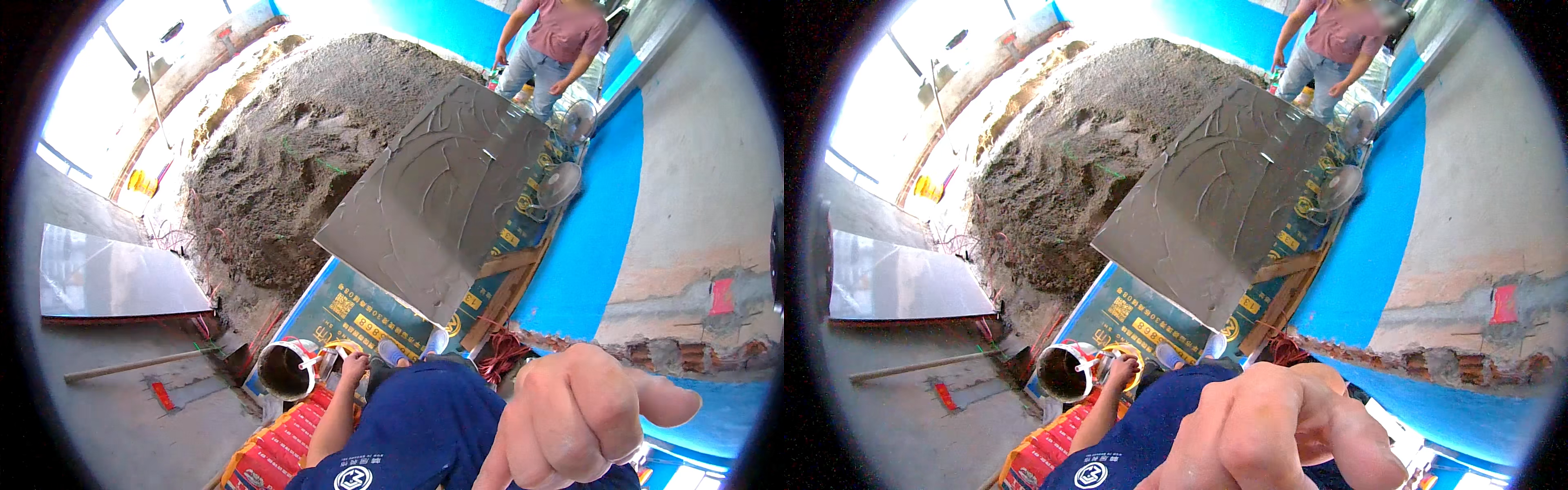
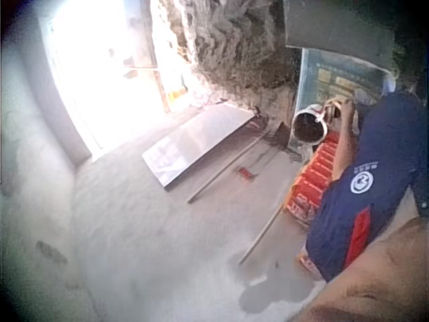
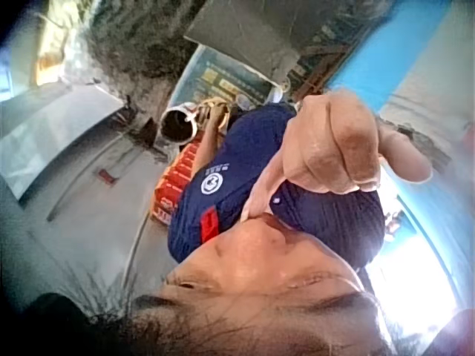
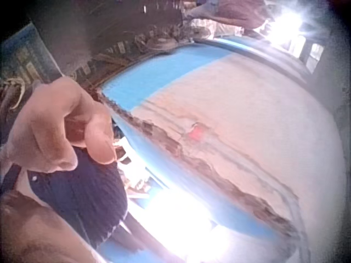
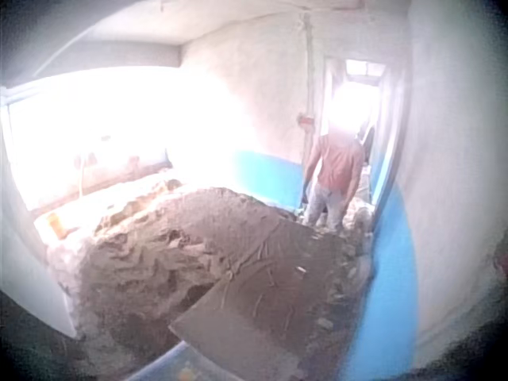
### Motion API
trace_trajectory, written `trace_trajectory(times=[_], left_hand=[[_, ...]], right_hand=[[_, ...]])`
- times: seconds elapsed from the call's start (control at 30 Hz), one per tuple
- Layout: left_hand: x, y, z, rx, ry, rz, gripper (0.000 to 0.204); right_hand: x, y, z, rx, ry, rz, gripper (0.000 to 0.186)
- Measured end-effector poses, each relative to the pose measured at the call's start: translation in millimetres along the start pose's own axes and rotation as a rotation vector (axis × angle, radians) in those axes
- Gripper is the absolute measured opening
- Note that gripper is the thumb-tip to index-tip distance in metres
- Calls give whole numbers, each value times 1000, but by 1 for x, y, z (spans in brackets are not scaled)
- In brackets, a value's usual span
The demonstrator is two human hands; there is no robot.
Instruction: The person spreads adhesive onto the back of a large floor tile using a trowel and then positions the tile onto a sand-covered floor surface.
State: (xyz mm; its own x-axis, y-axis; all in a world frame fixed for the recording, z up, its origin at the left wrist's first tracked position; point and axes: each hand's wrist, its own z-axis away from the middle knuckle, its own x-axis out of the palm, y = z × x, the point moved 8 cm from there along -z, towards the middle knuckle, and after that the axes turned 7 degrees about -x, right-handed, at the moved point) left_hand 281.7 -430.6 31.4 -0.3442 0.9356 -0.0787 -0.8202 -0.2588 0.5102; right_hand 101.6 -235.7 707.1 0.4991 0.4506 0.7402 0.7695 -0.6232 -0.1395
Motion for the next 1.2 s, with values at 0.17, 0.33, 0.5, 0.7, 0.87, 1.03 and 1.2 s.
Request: trace_trajectory(times=[0.17, 0.33, 0.5, 0.7, 0.87, 1.03, 1.2], left_hand=[[-22, -33, -2, -72, 87, -136, 22], [-70, -67, 18, -102, 157, -137, 21], [-56, -45, 33, -160, 129, -79, 18], [-70, -43, 37, -94, 135, 73, 18], [-25, -10, 22, -54, 82, 56, 18], [-34, -21, 18, -38, 145, -40, 17], [-83, -70, -4, -45, 58, 59, 20]], right_hand=[[-2, -6, 13, 46, 22, -55, 41], [0, -13, 20, -21, 52, -44, 44], [16, -20, 22, -52, -3, 14, 48], [0, -19, 25, -75, -89, -33, 45], [-49, -29, 72, -84, 127, 243, 44], [-125, -18, 132, -141, 590, 196, 44], [-184, -5, 183, -77, 911, 110, 35]])
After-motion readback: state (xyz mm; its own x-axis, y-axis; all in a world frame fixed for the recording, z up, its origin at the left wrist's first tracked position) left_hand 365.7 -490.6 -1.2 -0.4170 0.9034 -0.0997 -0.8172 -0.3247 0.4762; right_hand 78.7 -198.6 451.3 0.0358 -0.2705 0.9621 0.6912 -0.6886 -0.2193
